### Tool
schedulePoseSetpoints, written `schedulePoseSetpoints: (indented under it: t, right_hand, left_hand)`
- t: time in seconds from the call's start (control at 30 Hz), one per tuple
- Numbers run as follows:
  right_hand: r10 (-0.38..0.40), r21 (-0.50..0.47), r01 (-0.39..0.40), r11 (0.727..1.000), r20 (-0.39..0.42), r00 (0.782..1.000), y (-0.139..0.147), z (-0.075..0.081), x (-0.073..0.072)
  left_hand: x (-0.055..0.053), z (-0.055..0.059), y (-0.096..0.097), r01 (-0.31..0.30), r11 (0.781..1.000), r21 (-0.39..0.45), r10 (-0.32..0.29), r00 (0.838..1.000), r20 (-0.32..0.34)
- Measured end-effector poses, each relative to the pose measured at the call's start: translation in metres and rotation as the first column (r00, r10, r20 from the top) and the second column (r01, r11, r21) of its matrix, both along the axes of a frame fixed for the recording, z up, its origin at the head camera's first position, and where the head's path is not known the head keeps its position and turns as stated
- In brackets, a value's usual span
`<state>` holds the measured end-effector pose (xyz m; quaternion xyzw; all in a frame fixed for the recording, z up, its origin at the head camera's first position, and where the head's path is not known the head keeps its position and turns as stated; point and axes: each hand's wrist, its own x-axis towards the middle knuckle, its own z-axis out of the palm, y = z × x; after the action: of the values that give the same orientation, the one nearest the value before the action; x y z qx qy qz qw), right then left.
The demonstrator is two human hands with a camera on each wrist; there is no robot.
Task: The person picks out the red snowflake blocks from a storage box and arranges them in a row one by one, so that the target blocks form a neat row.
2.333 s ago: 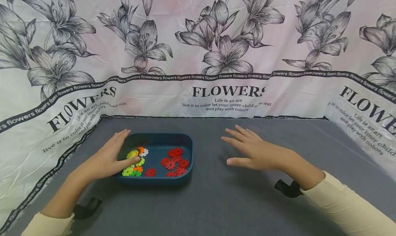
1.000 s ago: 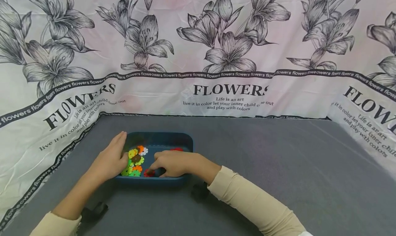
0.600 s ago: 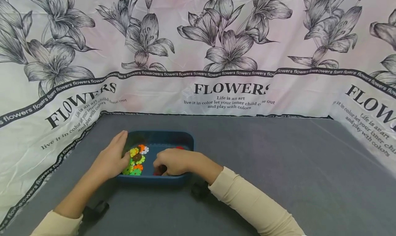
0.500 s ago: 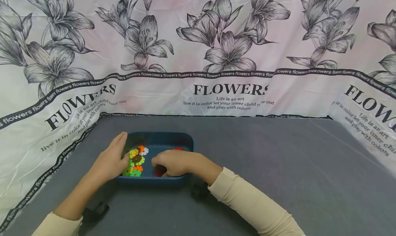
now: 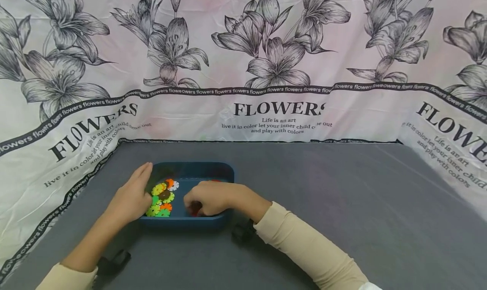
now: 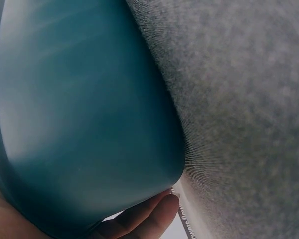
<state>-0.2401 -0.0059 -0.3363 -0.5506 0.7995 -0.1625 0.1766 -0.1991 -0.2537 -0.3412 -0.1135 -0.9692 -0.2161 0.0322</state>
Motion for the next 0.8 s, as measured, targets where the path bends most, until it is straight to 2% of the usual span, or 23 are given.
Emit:
schedulePoseSetpoints:
  t: [0.1,0.3,0.57,0.8]
  right_hand:
    - [0.004,-0.016,-0.004,1.000,0.018,1.000,0.003,0.006,-0.003]
    - [-0.037,-0.064,0.041,0.997,0.070,0.997,0.015,0.016,-0.008]
    - [-0.095,-0.132,0.119,0.984,0.180,0.979,0.033,0.032,-0.014]
    - [-0.117,-0.189,0.156,0.970,0.203,0.972,0.052,0.047,-0.021]
  left_hand:
    - [0.000,0.000,-0.001,-0.003,1.000,0.003,0.003,1.000,0.005]
    - [0.000,0.000,-0.001,-0.001,1.000,0.006,0.001,1.000,0.007]
    - [0.000,0.001,0.000,-0.001,1.000,-0.006,0.001,1.000,-0.003]
    - [0.001,0.001,0.000,-0.003,1.000,-0.002,0.003,1.000,-0.001]
